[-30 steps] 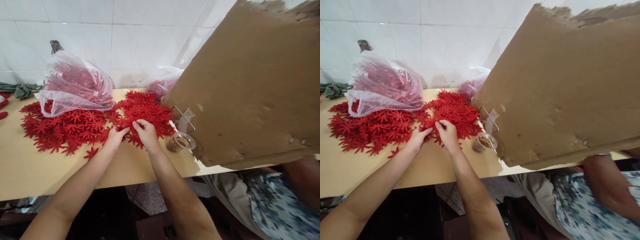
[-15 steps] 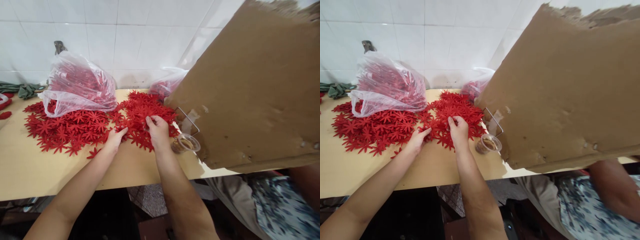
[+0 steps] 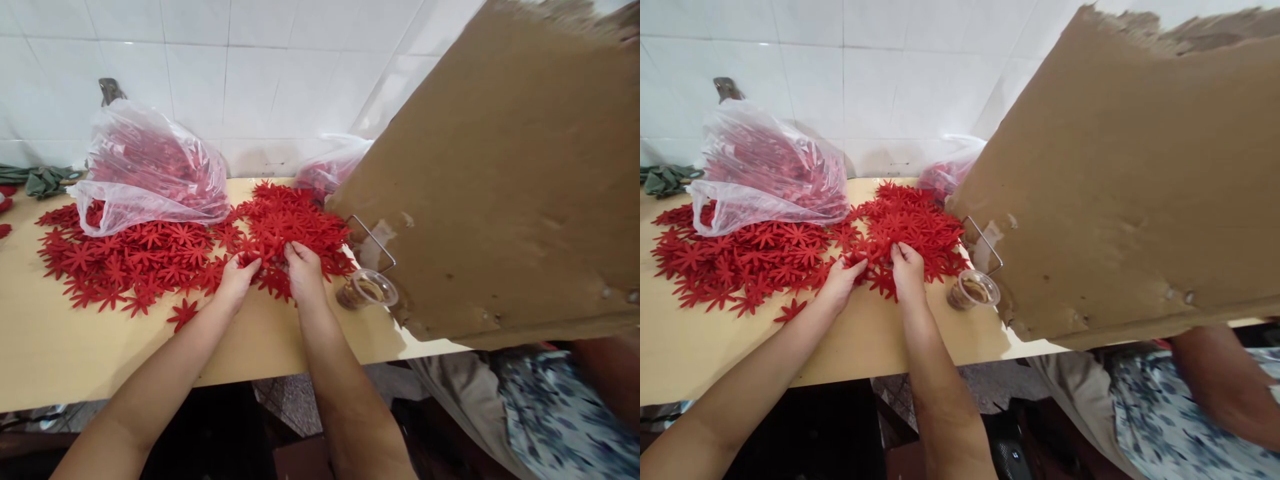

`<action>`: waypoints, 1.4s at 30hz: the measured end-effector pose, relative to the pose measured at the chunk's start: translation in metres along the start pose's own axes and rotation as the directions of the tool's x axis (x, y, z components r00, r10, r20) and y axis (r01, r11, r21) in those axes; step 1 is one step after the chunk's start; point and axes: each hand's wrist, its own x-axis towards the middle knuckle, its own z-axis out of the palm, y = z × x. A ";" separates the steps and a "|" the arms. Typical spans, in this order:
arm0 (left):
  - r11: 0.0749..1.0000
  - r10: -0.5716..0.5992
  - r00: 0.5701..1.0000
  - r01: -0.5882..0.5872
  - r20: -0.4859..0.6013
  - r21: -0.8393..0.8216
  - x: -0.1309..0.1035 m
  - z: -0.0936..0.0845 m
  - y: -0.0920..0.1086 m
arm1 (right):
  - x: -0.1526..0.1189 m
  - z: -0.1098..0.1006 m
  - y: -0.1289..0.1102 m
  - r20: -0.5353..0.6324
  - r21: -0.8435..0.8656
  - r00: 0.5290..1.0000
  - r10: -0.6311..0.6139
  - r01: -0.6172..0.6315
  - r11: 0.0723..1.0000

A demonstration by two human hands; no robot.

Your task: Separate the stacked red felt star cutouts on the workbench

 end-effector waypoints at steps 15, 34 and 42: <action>0.998 0.058 0.998 -0.058 -0.005 -0.032 0.006 0.003 -0.008 | -0.009 0.006 0.003 0.001 -0.372 0.975 -0.223 0.207 0.905; 1.000 0.020 0.999 -0.019 -0.049 0.010 0.000 -0.005 -0.007 | 0.018 -0.011 -0.008 -0.134 -0.584 0.922 -0.364 0.223 0.781; 0.999 0.011 1.000 -0.010 0.009 -0.034 -0.002 -0.006 -0.007 | -0.031 0.006 -0.017 0.237 -0.629 0.927 -0.292 0.375 0.681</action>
